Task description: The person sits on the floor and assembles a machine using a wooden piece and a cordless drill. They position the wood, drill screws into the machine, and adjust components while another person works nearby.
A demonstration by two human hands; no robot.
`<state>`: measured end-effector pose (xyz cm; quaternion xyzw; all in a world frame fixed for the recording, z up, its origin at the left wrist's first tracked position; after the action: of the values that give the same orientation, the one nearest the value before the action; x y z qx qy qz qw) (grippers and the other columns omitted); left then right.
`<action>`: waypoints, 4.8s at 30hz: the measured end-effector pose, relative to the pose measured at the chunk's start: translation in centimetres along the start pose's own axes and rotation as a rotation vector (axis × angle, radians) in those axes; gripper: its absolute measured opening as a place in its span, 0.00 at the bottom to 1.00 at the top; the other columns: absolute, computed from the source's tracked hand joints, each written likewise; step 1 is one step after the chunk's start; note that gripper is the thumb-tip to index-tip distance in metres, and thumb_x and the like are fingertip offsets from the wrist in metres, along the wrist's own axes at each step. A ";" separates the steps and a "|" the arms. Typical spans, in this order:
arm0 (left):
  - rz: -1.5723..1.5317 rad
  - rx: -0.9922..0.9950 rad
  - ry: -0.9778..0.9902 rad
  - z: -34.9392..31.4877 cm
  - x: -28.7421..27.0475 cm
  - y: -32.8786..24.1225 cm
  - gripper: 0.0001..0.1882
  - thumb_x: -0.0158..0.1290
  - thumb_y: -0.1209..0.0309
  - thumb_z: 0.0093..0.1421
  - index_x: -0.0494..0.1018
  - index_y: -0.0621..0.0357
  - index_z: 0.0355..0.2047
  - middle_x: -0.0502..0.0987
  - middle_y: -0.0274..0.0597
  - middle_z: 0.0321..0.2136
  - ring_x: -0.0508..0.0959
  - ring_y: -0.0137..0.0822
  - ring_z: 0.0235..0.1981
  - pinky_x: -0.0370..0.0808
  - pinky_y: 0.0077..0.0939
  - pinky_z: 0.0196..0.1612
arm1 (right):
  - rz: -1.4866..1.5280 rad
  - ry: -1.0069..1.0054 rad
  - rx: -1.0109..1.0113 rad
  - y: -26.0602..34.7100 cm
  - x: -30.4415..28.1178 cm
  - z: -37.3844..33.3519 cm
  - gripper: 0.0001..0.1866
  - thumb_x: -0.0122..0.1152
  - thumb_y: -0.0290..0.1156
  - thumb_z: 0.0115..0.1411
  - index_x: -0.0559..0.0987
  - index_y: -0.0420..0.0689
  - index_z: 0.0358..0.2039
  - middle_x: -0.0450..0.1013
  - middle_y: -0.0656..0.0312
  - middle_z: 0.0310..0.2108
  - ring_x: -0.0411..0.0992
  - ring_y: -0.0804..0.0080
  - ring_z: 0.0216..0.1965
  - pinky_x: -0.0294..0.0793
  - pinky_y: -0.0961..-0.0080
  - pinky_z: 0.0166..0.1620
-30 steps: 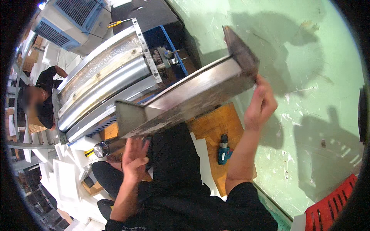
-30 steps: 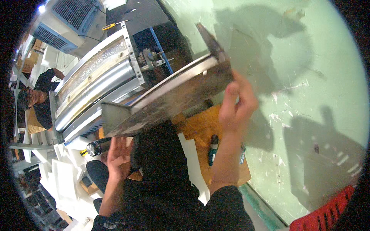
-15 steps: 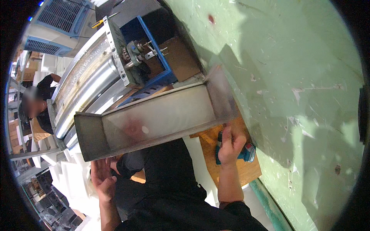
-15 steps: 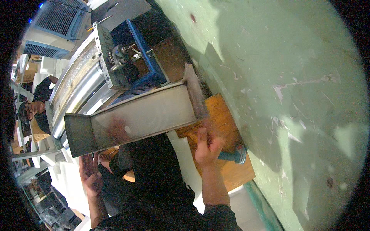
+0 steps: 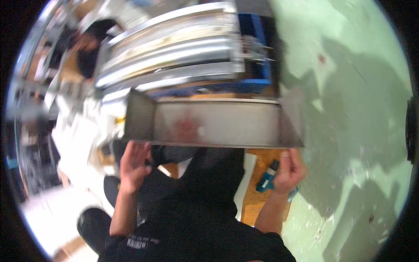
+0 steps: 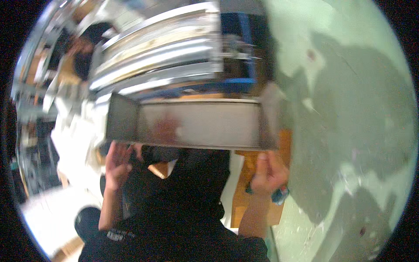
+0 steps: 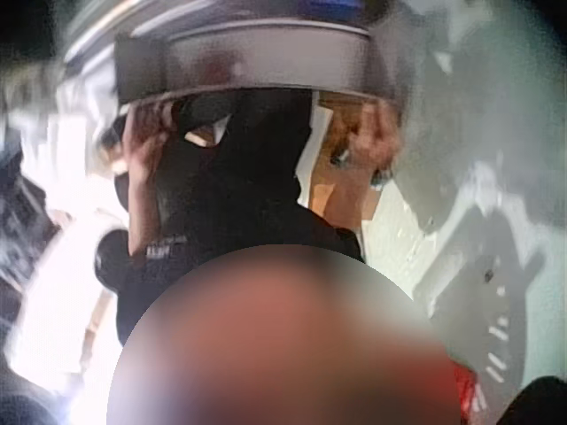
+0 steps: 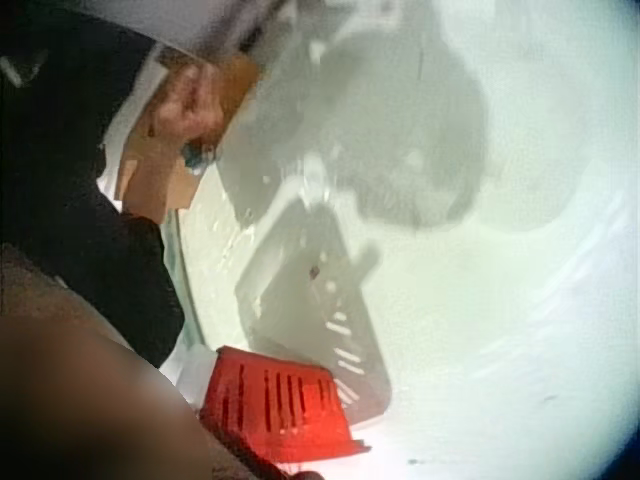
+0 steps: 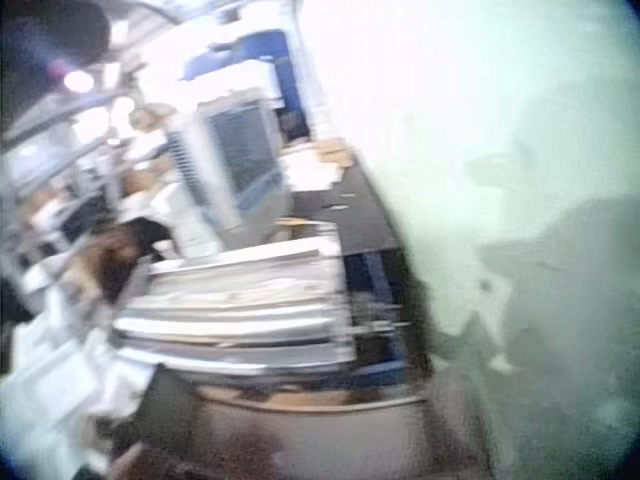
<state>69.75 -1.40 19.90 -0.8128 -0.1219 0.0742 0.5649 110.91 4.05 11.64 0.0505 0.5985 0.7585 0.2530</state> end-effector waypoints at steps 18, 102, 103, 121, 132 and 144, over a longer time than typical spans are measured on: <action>-0.585 0.467 -0.580 -20.1 -31.1 11.0 0.53 0.53 0.82 0.43 0.52 0.63 0.74 0.57 0.47 0.73 0.56 0.43 0.75 0.49 0.50 0.77 | 0.107 0.952 -0.714 23.7 26.8 -14.2 0.15 0.59 0.25 0.65 0.78 0.26 0.48 0.79 0.39 0.39 0.80 0.50 0.38 0.78 0.63 0.44; 1.241 -0.069 0.030 3.9 -24.2 15.8 0.20 0.57 0.58 0.63 0.79 0.53 0.51 0.83 0.53 0.45 0.82 0.55 0.48 0.78 0.48 0.51 | -0.564 0.333 0.086 -4.8 7.3 -11.3 0.21 0.61 0.37 0.69 0.78 0.39 0.58 0.76 0.47 0.57 0.75 0.52 0.58 0.72 0.61 0.61; 1.112 -0.040 0.008 4.2 -23.7 16.3 0.20 0.58 0.58 0.63 0.80 0.55 0.51 0.84 0.54 0.44 0.82 0.55 0.48 0.79 0.47 0.52 | -0.561 0.342 0.037 -3.0 9.4 -11.4 0.22 0.60 0.37 0.69 0.77 0.39 0.59 0.74 0.46 0.59 0.73 0.51 0.60 0.70 0.60 0.63; 0.873 0.676 0.377 15.6 -8.6 23.4 0.27 0.54 0.73 0.56 0.77 0.42 0.58 0.83 0.52 0.44 0.84 0.52 0.45 0.81 0.50 0.47 | -0.615 0.434 -0.332 3.0 17.0 -13.4 0.37 0.64 0.44 0.65 0.65 0.40 0.69 0.55 0.37 0.72 0.56 0.38 0.71 0.57 0.46 0.70; 1.089 0.154 0.244 27.2 2.7 31.9 0.18 0.44 0.64 0.68 0.80 0.51 0.50 0.81 0.41 0.53 0.81 0.43 0.53 0.79 0.48 0.52 | -0.678 0.452 -0.307 2.0 16.1 -13.1 0.39 0.64 0.46 0.64 0.65 0.40 0.70 0.54 0.39 0.72 0.55 0.39 0.72 0.55 0.47 0.71; 0.973 0.379 0.208 21.3 -0.7 20.4 0.15 0.63 0.74 0.52 0.82 0.66 0.41 0.80 0.56 0.47 0.82 0.58 0.47 0.81 0.45 0.50 | -0.642 0.435 -0.260 3.3 15.9 -13.8 0.37 0.64 0.43 0.64 0.66 0.41 0.69 0.54 0.41 0.72 0.57 0.39 0.71 0.59 0.46 0.69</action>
<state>65.90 10.84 -6.71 -0.6619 0.3416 0.2673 0.6113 90.83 -1.57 7.23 -0.3330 0.5224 0.7033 0.3486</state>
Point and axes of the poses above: each hand's wrist, its own z-axis towards the middle knuckle, its own x-axis out of the palm, y = z × x, the point moved 2 cm from there along z, towards the middle knuckle
